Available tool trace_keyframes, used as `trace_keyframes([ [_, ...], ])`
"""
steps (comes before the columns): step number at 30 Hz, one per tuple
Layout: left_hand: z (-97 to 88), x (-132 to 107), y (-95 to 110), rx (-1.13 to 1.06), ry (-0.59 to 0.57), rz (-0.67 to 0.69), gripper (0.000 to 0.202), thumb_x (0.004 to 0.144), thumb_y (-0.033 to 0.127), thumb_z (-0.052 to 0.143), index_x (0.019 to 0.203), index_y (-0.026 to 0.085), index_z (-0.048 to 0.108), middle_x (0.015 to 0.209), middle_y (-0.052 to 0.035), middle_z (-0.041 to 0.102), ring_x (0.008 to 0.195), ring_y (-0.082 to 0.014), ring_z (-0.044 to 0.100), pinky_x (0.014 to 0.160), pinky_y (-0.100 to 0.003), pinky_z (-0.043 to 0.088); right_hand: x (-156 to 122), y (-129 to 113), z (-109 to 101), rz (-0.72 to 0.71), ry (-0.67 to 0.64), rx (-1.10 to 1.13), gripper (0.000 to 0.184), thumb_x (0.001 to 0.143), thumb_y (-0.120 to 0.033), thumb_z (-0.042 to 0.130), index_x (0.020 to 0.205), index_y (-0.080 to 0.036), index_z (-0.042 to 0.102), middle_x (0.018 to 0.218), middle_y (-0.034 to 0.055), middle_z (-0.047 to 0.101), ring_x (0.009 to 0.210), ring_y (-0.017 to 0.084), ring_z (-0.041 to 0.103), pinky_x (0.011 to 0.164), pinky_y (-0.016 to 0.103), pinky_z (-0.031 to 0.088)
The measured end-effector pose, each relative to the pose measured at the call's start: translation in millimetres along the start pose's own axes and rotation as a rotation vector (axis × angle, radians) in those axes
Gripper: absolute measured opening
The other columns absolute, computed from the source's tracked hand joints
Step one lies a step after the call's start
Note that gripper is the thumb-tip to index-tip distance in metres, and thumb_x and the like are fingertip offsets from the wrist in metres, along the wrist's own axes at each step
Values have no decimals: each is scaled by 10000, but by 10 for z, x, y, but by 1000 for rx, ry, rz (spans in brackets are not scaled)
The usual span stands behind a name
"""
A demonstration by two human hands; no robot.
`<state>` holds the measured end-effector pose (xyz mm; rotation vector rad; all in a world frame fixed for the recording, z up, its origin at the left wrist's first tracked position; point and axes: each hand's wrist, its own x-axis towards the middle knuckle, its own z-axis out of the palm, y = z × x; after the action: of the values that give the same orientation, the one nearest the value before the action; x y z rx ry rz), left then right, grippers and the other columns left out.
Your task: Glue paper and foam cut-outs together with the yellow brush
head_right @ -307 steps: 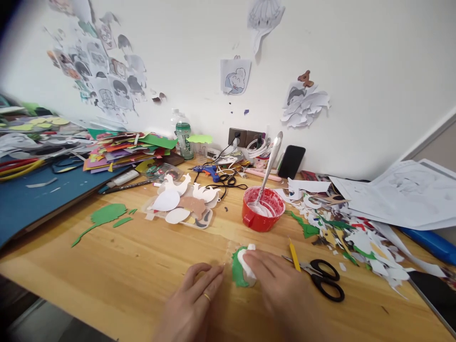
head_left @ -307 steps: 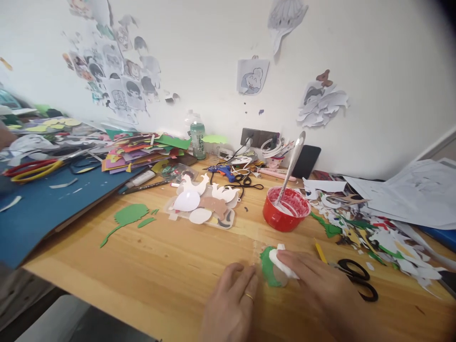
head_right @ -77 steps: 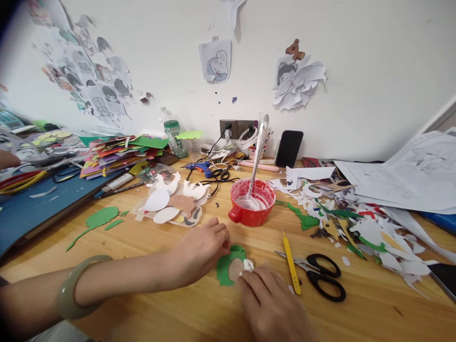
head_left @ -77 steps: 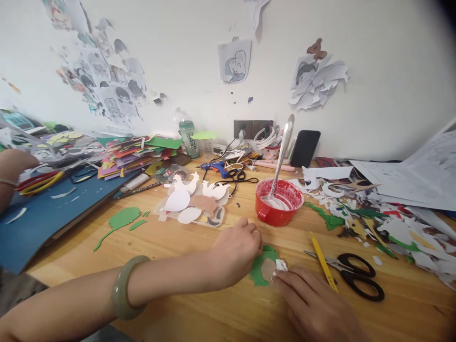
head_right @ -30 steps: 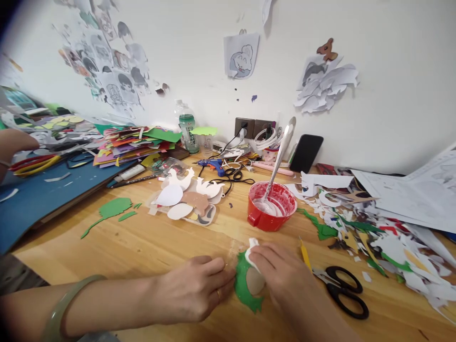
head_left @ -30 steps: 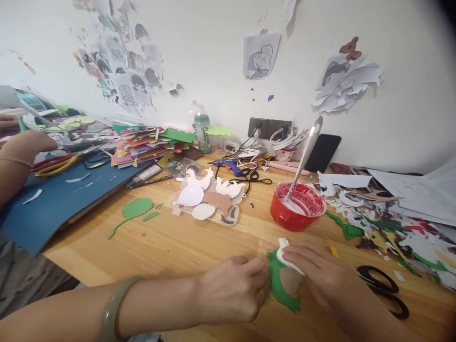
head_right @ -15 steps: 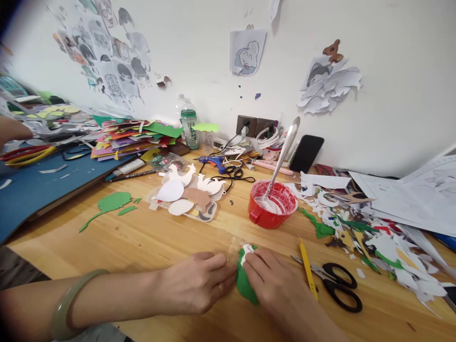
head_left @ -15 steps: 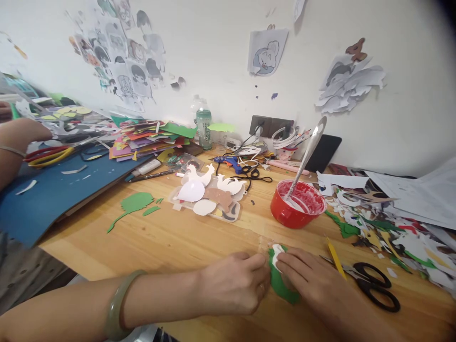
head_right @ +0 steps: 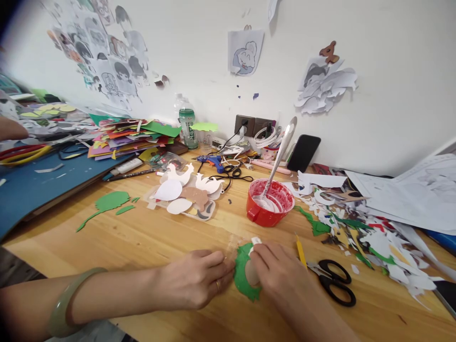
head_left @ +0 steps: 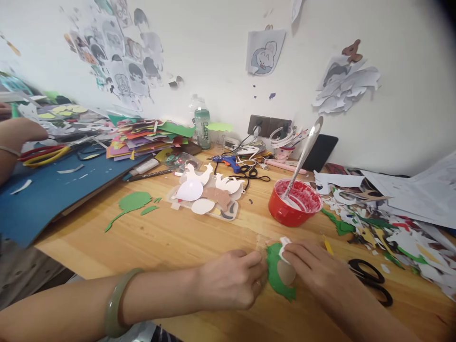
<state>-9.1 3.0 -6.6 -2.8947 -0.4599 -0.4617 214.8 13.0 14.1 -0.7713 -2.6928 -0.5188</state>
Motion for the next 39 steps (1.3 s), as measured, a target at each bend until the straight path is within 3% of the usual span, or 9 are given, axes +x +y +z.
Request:
trace_keyframes([
  [4,-4,0,-2,20,9,1,157,879,112,432,813,85,572,824,-87,546,757,-179,465,515,-289,332,-6,-3,25,-19,13,34,363,871,-86,258,855,-120,619,827,76,623,814,190,556,699,311,489],
  [8,-14,4,3,22,1,-3,150,883,125,433,824,92,567,823,-81,551,738,-172,462,507,-282,332,-23,22,2,34,-13,13,350,852,-59,271,864,-87,620,838,112,615,840,224,545,709,366,484],
  [14,-34,13,-11,12,-15,-6,164,889,120,418,846,88,573,829,-80,556,749,-174,464,519,-288,340,-21,25,-8,-19,-9,29,328,845,-59,296,847,-127,617,844,76,620,830,192,548,707,321,485],
  [23,-59,7,-3,-4,-37,-7,206,903,120,380,874,79,580,882,-88,566,762,-177,462,528,-289,360,-57,37,39,38,-41,4,324,789,-7,314,837,-103,619,854,92,615,834,233,535,685,367,479],
  [27,-61,7,-8,-4,-38,-13,211,907,126,374,876,83,578,890,-85,565,763,-174,462,531,-288,366,-37,97,-31,48,-56,-41,306,802,-20,324,842,-77,622,846,125,611,806,242,537,678,388,481],
  [31,-45,3,-14,-4,-29,-3,201,904,131,384,871,86,577,860,-84,564,760,-174,465,529,-289,365,24,-101,-69,21,-45,92,314,867,-97,296,904,-123,607,846,85,603,820,205,541,706,342,474],
  [35,-35,4,-8,25,-11,-3,185,898,127,402,851,87,577,884,-96,570,774,-176,467,551,-288,375,-40,-370,-52,4,53,104,308,862,-82,307,862,-131,611,843,72,622,862,214,553,733,351,462],
  [39,-55,10,-6,22,-35,-5,191,906,144,395,864,92,573,914,-102,573,774,-172,465,556,-281,380,-107,-362,-255,-36,-25,13,451,862,-28,205,780,-178,622,810,35,640,798,169,578,705,302,463],
])
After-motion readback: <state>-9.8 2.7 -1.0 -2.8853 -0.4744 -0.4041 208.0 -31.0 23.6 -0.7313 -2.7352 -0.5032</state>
